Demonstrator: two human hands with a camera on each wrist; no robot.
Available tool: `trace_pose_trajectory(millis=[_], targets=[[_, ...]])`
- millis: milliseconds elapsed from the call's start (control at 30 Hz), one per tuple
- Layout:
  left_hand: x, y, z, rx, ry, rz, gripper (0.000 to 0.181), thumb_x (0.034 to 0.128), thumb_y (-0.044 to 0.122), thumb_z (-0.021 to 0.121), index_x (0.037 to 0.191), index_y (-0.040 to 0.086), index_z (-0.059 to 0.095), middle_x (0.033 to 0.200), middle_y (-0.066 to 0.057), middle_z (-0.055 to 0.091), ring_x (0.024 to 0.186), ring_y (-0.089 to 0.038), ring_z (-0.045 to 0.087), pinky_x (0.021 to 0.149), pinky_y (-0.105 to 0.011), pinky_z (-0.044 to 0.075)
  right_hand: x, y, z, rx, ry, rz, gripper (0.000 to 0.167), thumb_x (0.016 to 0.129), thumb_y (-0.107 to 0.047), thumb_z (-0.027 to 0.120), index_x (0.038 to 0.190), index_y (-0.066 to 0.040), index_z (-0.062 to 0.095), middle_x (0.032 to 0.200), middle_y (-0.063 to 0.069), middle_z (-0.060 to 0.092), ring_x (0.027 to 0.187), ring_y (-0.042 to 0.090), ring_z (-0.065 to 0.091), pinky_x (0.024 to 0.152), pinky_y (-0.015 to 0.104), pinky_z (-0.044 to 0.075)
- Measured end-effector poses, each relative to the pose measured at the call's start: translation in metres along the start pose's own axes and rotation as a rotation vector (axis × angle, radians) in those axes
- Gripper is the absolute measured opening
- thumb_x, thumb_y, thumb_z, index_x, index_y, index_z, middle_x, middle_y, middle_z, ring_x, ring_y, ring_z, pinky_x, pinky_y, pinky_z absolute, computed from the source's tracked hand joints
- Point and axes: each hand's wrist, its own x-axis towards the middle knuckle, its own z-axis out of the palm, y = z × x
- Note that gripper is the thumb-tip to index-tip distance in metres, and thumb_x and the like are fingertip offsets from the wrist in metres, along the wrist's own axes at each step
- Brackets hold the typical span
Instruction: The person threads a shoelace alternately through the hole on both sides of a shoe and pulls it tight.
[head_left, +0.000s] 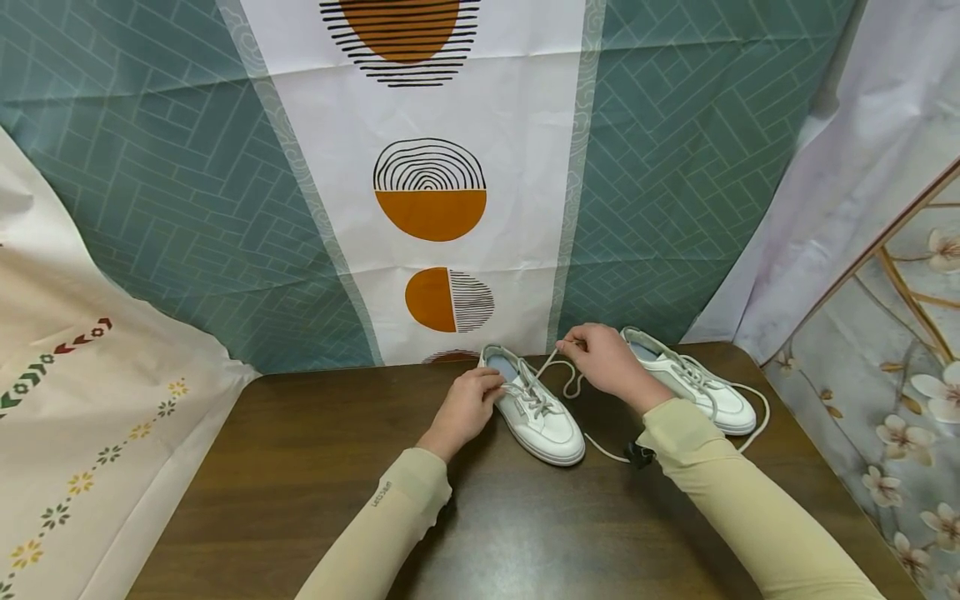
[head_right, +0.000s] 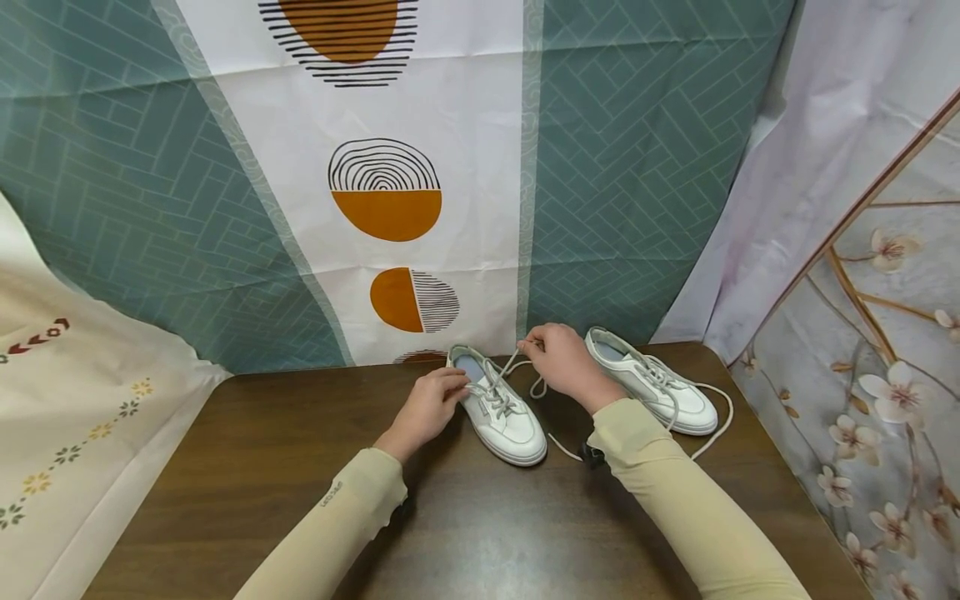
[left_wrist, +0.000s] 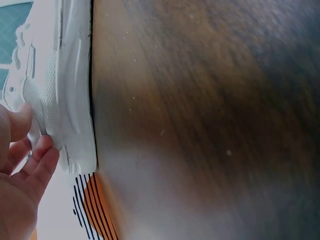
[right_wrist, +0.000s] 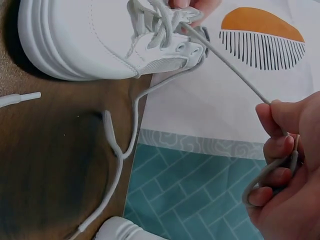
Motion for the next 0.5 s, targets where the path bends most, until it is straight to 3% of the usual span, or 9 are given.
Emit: trace_pose_trajectory(millis=[500], targets=[[-0.0002,-0.0032,0.0011,0.000,0.001,-0.001,0.021,0.0903,0.020,0.062,0.109,0.015,0.070,0.120,-0.002,0.061,0.114,-0.020,0.057,0.094,-0.032,0.049,-0.0016,-0.0025,0.0013,0.031,0.007,-0.003,0.023,0.095,-0.034,0.054,0.083,-0.020,0.067,0.065,0.002,0.051,0.050,0.016,0.041,0.049,0.030,0.036]])
